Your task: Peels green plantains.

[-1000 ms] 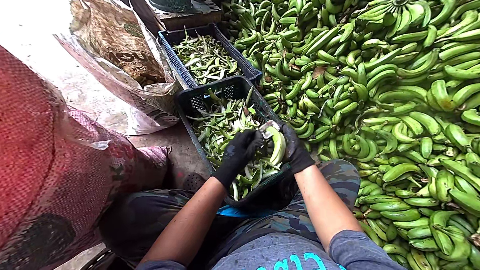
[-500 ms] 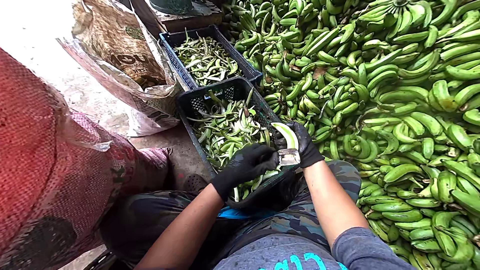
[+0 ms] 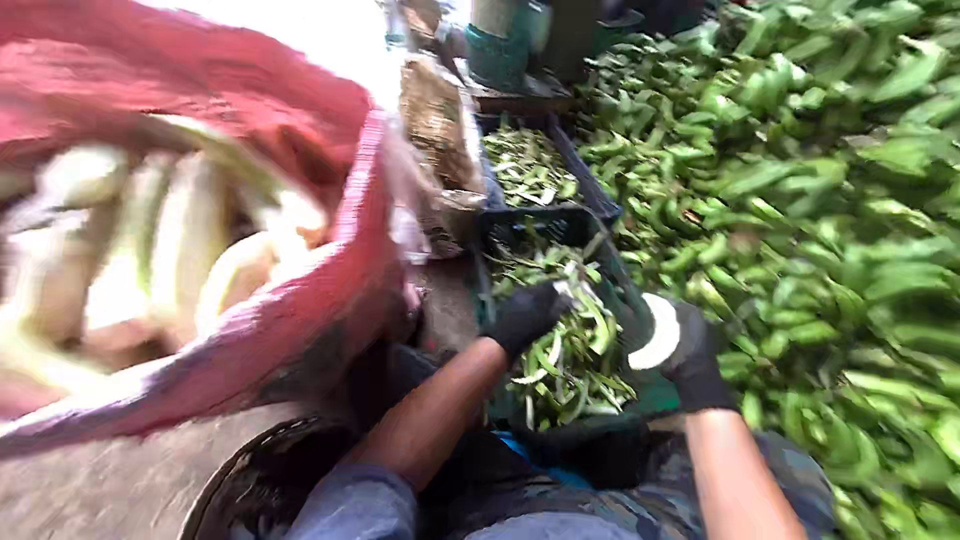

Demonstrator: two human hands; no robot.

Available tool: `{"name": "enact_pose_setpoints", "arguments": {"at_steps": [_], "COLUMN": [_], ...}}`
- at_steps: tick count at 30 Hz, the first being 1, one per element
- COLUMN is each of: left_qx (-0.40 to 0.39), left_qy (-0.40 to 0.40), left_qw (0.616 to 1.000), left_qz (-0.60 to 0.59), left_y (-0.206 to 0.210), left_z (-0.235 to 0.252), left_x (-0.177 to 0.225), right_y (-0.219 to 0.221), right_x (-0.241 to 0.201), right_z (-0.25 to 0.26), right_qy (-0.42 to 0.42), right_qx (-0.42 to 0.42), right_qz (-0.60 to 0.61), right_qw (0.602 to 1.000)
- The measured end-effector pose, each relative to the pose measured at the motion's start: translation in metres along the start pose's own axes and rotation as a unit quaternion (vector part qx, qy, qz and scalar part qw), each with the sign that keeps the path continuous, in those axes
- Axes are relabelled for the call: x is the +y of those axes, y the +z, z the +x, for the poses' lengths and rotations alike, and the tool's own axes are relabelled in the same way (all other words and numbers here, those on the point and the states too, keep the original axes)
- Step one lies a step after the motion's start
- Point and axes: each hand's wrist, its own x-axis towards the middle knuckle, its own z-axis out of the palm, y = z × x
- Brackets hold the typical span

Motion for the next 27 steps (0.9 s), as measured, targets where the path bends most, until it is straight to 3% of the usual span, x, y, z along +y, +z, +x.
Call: {"name": "enact_pose_setpoints", "arguments": {"at_steps": [4, 10, 13, 16, 18, 21, 23, 27], "left_qx": [-0.055, -0.073, -0.081, -0.062, -0.044, -0.06, -0.087, -0.112], "left_qy": [-0.023, -0.04, -0.053, -0.051, -0.05, -0.074, -0.081, 0.103], "left_qw": [0.998, 0.996, 0.995, 0.996, 0.998, 0.993, 0.99, 0.985], "left_qz": [0.001, 0.018, 0.026, 0.029, 0.005, -0.064, -0.08, 0.084], "left_y": [0.031, 0.047, 0.045, 0.038, 0.018, -0.025, -0.041, -0.041], "left_z": [-0.007, 0.003, 0.015, 0.017, 0.008, -0.02, -0.026, 0.014], "left_x": [-0.039, -0.044, -0.05, -0.057, -0.058, -0.035, -0.024, -0.091], "right_y": [0.119, 0.307, 0.399, 0.43, 0.419, 0.365, 0.295, 0.085], "right_x": [-0.052, -0.153, -0.181, -0.184, -0.182, -0.173, -0.173, -0.192], "right_z": [-0.017, -0.077, -0.095, -0.098, -0.097, -0.072, -0.038, -0.012], "right_qy": [-0.167, -0.349, -0.321, -0.255, -0.271, -0.385, -0.434, -0.268], "right_qx": [-0.152, -0.428, -0.487, -0.47, -0.43, -0.337, -0.263, -0.103], "right_qz": [-0.069, -0.058, -0.019, -0.131, -0.168, -0.249, -0.331, -0.478], "right_qw": [0.972, 0.831, 0.812, 0.835, 0.845, 0.822, 0.795, 0.83]}}
